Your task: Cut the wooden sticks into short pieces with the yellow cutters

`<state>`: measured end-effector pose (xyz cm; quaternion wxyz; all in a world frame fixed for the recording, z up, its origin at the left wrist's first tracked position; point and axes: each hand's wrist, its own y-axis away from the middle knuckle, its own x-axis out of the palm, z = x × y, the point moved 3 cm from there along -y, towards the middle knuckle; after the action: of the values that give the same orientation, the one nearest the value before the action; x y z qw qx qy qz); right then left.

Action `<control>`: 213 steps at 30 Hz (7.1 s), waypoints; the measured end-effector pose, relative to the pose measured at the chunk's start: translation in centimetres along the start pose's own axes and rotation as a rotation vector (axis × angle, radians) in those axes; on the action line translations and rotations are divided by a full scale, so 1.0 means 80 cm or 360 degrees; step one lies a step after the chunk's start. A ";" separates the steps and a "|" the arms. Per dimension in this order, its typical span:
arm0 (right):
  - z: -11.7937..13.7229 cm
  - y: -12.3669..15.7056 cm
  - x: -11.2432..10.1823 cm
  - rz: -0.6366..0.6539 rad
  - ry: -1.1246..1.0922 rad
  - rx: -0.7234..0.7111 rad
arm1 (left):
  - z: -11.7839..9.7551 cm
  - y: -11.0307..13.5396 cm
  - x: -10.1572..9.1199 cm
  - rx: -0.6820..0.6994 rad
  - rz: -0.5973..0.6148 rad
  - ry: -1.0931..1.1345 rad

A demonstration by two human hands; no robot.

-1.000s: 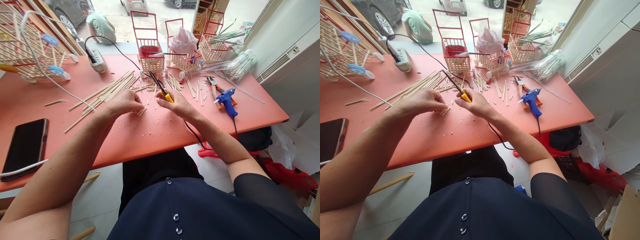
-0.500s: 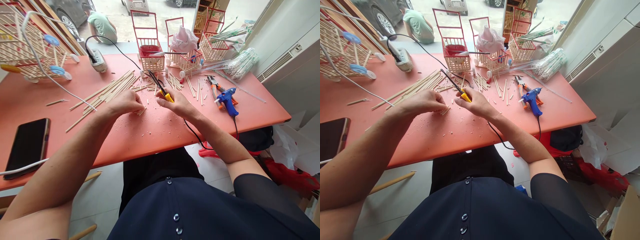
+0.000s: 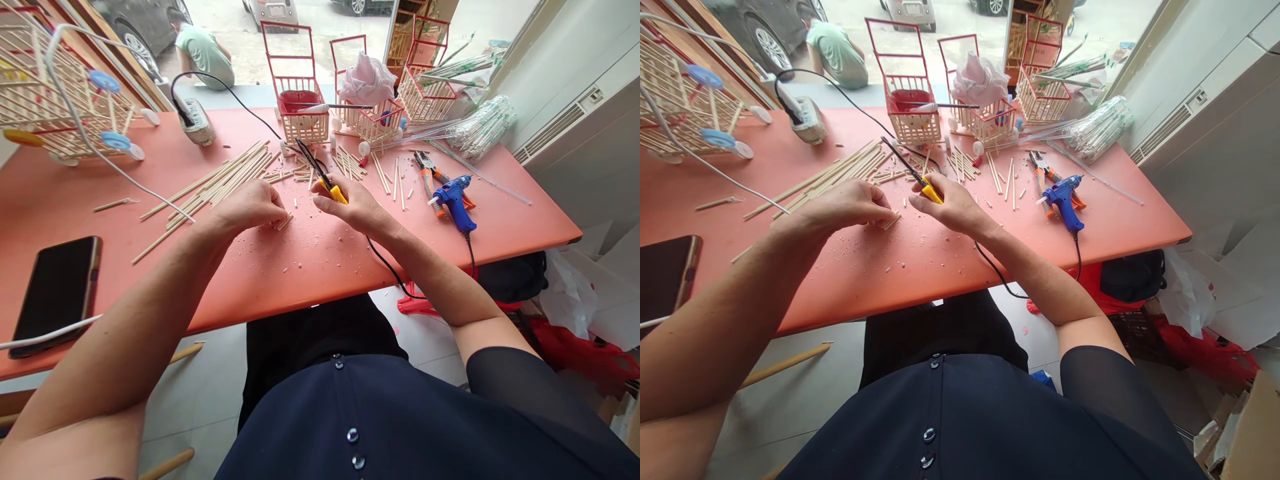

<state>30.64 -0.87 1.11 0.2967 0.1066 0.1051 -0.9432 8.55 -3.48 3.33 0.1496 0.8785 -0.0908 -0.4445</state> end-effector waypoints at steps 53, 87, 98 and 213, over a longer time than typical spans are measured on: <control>0.019 0.011 -0.002 0.0453 0.0545 0.0114 | 0.008 0.028 0.012 0.0338 -0.0131 0.1423; 0.012 0.015 0.006 0.0010 0.0895 -0.0300 | 0.010 0.023 0.032 0.0541 -0.0328 0.1707; 0.019 0.023 0.008 -0.0077 0.0988 -0.0134 | 0.010 0.024 0.037 0.0625 -0.0343 0.1736; 0.015 0.010 -0.001 0.0350 0.0733 0.0030 | 0.000 0.028 0.047 0.0757 -0.0365 0.1807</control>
<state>31.03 -1.80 2.20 0.3647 0.3321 0.1489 -0.8570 10.68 -6.69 1.26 -0.0737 0.9911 0.0012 0.1107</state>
